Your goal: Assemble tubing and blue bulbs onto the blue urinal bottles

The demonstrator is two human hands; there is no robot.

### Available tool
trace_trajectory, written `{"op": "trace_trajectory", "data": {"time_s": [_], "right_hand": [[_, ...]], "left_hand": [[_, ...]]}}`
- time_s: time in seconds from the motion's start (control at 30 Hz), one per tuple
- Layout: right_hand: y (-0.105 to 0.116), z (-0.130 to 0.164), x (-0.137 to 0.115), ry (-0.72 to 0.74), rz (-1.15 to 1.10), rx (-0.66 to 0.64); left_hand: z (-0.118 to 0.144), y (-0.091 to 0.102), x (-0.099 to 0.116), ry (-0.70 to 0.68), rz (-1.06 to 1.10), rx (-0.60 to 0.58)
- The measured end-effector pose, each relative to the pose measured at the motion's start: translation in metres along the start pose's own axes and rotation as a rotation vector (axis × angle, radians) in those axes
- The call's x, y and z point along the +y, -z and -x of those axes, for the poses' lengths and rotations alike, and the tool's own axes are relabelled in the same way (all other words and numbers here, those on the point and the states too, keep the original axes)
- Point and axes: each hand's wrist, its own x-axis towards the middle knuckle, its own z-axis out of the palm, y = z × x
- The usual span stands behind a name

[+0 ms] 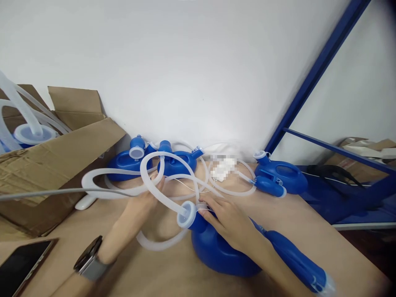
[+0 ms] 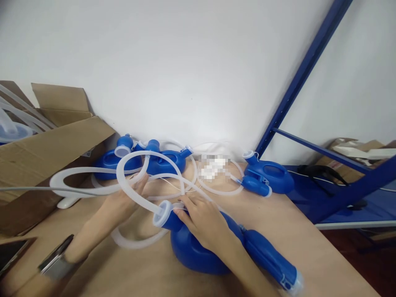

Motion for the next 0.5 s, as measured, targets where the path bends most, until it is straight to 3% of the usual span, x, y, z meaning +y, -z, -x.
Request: {"op": "trace_trajectory", "data": {"time_s": [0.07,0.17,0.3,0.33,0.4,0.43,0.5], "right_hand": [[0.001,0.000,0.000,0.010,-0.019,-0.006],[0.003,-0.001,0.000,0.017,-0.039,-0.019],[0.001,-0.001,0.002,0.053,-0.039,-0.039],[0.000,-0.001,0.003,0.061,-0.048,-0.045],[-0.001,0.000,0.006,0.060,-0.077,-0.050],[-0.002,0.000,0.007,0.059,-0.091,-0.048],[-0.001,0.000,0.009,0.070,-0.109,-0.051]], "left_hand": [[0.019,0.003,0.019,-0.022,-0.007,-0.014],[0.041,0.026,0.053,-0.007,-0.155,0.014],[0.035,0.064,0.094,-0.175,-0.024,-0.057],[0.028,0.067,0.101,-0.135,0.042,-0.079],[0.014,0.062,0.108,-0.114,0.117,0.000],[0.009,0.055,0.107,-0.156,0.101,0.115],[0.000,0.039,0.101,-0.249,0.019,0.198]]}}
